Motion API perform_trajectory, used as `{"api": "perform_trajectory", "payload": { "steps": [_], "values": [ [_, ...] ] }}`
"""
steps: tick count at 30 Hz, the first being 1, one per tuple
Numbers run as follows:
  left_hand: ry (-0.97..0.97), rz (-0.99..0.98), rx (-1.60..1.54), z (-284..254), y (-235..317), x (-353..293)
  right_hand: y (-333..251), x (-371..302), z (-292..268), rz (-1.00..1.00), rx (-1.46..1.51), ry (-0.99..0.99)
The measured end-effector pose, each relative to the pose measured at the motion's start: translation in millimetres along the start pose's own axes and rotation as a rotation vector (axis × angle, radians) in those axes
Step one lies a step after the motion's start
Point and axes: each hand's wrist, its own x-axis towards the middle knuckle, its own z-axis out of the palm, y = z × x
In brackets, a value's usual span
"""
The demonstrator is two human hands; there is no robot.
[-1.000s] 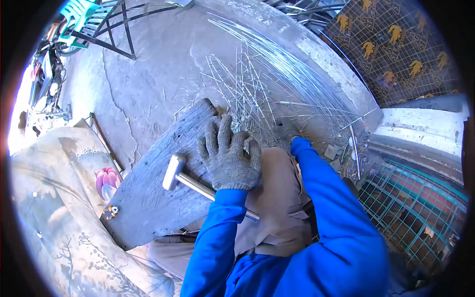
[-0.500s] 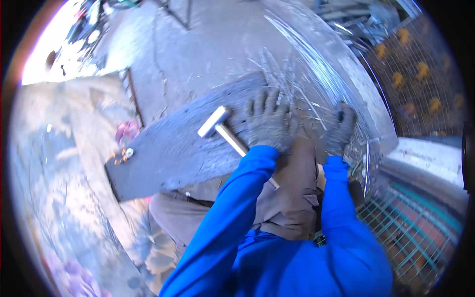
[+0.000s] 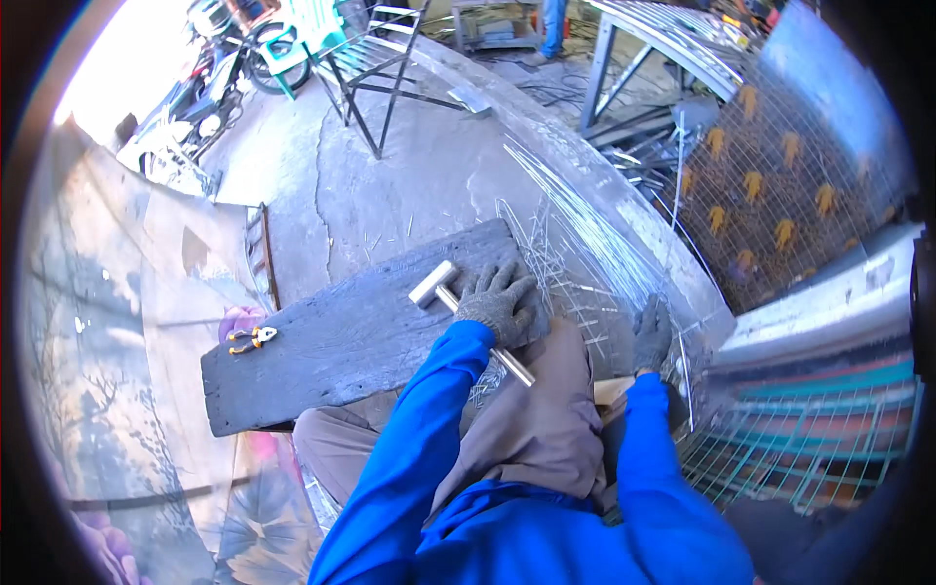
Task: Straightening and shaping thin metal rods by hammering them against a wooden block and using pliers.
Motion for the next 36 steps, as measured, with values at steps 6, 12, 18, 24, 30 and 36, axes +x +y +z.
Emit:
{"api": "perform_trajectory", "payload": {
  "steps": [6,12,18,24,30,36],
  "values": [
    [0.197,0.141,-0.059,12,4,-50,-54,-11,-25,-0.230,-0.011,0.243],
    [0.219,0.155,-0.136,32,4,-118,-174,-76,14,-0.045,0.070,-0.077],
    [0.406,0.113,-0.295,39,-8,-147,-220,-152,81,0.259,0.478,-0.506],
    [0.199,-0.074,-1.418,22,-12,-187,-146,-255,148,0.214,0.104,-0.638],
    [0.011,-0.222,-1.239,46,-3,-232,-65,-289,160,0.023,0.288,-0.826],
    [0.086,-0.264,-1.307,48,-8,-236,-70,-283,142,-0.295,-0.155,-1.058]
  ]
}}
